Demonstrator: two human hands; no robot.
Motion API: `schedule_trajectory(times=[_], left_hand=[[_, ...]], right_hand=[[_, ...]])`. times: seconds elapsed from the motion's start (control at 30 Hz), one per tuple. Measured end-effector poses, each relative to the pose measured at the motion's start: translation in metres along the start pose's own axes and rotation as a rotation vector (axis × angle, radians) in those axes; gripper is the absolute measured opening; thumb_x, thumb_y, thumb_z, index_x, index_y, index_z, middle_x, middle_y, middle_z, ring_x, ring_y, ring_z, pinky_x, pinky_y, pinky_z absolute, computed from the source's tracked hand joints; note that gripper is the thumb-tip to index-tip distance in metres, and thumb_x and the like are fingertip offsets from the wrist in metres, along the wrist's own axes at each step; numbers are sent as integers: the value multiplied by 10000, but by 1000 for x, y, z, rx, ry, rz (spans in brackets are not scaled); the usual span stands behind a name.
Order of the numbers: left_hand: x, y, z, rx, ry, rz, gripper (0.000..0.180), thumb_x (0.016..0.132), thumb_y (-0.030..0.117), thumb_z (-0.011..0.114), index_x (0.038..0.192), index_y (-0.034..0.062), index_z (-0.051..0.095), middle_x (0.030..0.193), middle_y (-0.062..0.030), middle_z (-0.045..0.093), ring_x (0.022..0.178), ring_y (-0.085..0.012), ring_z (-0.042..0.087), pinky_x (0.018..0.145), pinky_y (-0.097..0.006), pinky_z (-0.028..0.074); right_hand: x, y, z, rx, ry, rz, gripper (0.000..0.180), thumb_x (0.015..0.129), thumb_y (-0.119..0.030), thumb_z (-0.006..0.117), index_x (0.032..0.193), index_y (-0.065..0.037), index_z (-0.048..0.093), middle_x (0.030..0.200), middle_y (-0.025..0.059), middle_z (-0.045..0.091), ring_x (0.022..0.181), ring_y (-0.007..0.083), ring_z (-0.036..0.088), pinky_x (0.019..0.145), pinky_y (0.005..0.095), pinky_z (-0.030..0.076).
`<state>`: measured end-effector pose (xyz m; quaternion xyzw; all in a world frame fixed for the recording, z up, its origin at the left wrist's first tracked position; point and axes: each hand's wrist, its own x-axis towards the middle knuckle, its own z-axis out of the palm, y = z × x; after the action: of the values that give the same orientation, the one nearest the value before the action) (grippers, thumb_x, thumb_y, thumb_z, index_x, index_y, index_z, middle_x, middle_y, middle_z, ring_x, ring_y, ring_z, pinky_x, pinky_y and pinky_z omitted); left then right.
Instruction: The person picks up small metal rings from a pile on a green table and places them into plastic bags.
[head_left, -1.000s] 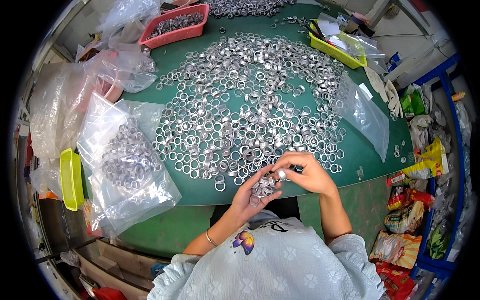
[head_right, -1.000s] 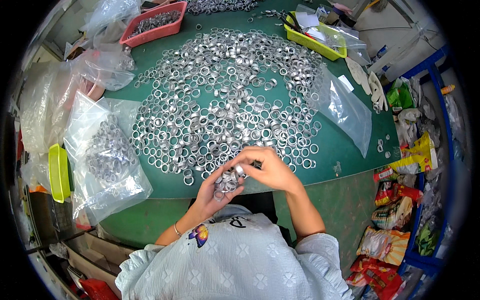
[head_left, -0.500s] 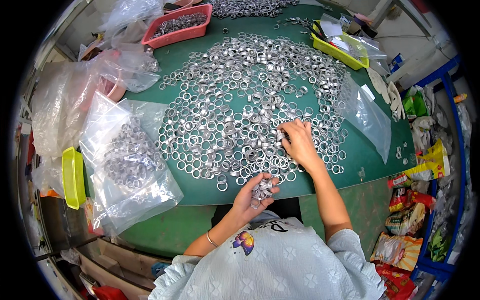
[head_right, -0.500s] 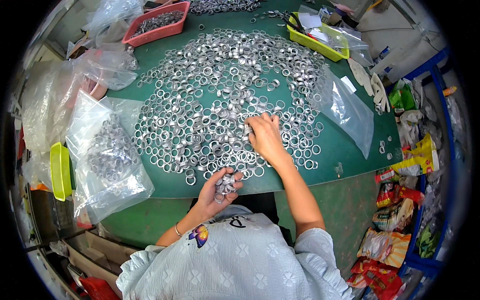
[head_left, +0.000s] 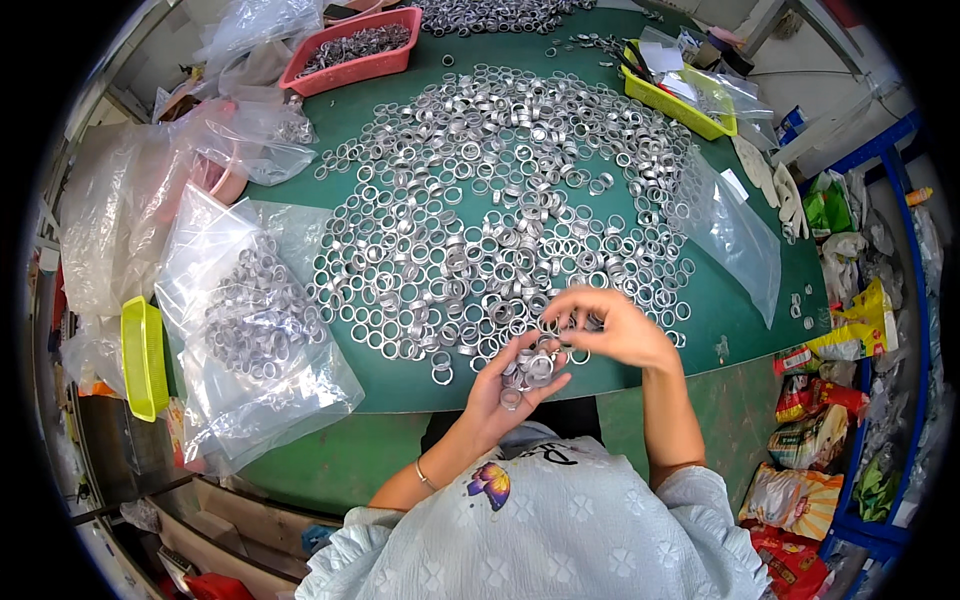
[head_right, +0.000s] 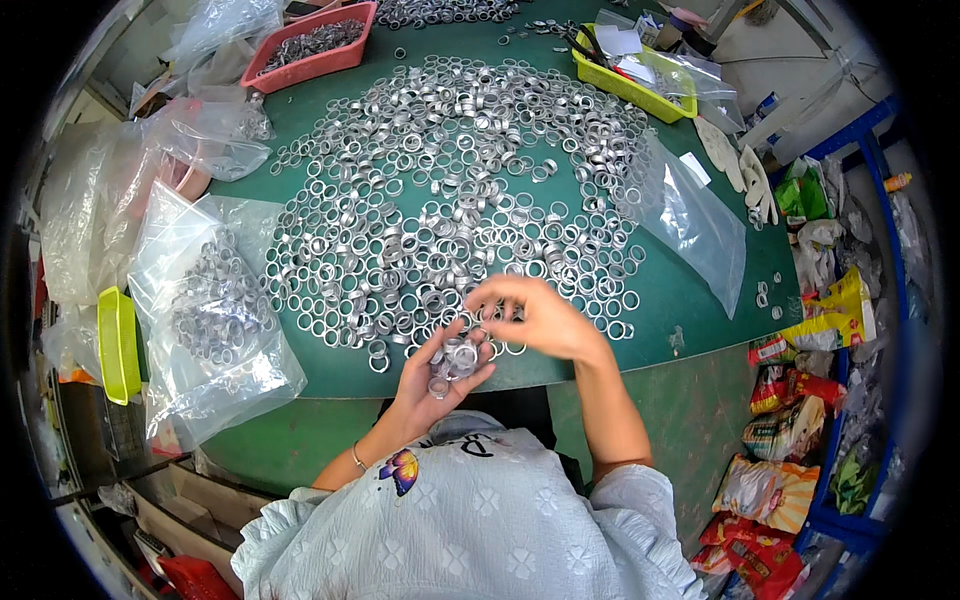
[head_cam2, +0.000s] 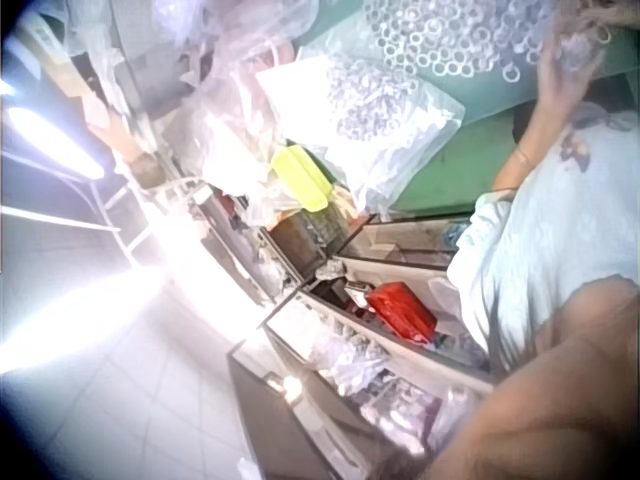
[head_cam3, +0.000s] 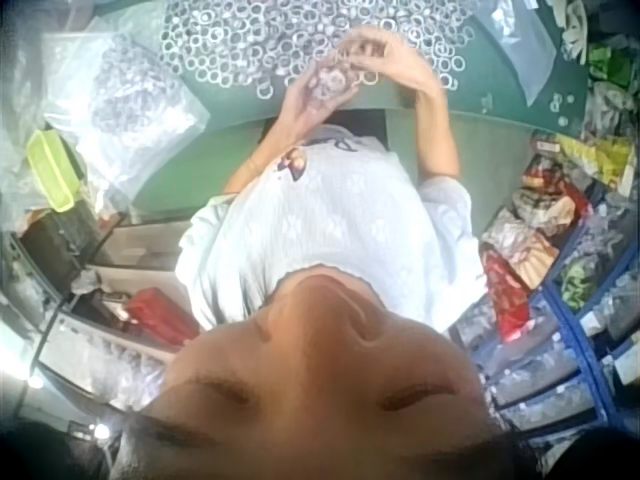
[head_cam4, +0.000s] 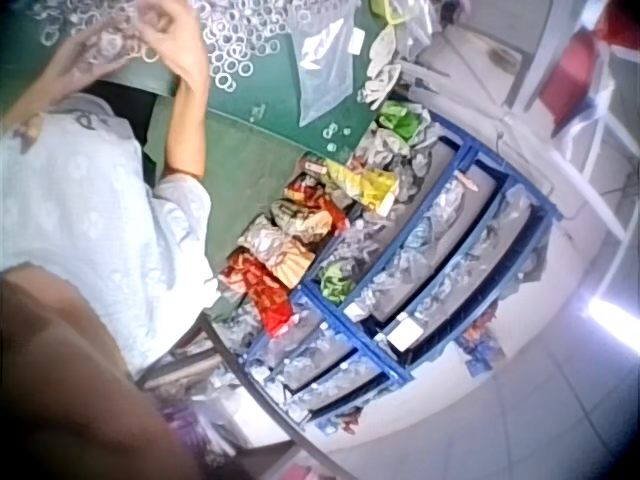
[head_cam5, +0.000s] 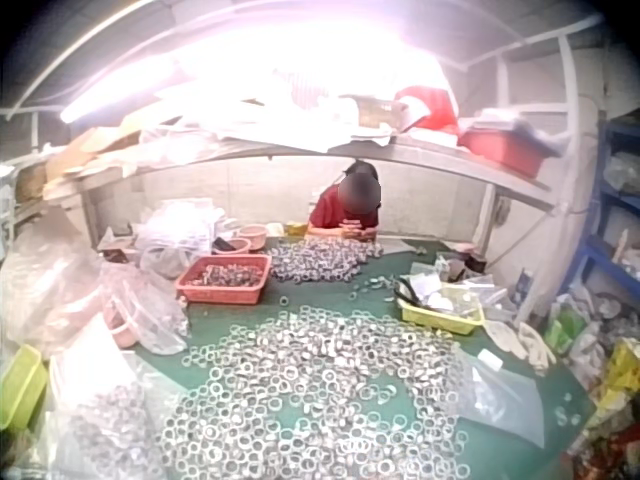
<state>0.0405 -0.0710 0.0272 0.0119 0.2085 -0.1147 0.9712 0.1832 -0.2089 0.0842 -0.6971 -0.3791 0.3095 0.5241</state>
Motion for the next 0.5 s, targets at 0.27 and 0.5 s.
schedule_trajectory(times=[0.27, 0.5], left_hand=[[3, -1, -16, -160, -100, -116, 208, 961, 258, 494, 1062, 85, 547, 1064, -110, 517, 855, -162, 512, 517, -194, 450], [-3, -3, -12, -259, -24, -169, 223, 957, 279, 495, 990, 93, 612, 1088, -103, 505, 855, -149, 496, 483, -194, 438]], right_hand=[[46, 55, 13, -927, 619, 49, 210, 727, -198, 729, 778, -16, 637, 911, 92, 538, 932, 274, 471, 806, 411, 328], [46, 55, 13, -808, 585, 59, 142, 756, -157, 709, 730, -35, 642, 897, 67, 547, 924, 247, 470, 843, 375, 303]])
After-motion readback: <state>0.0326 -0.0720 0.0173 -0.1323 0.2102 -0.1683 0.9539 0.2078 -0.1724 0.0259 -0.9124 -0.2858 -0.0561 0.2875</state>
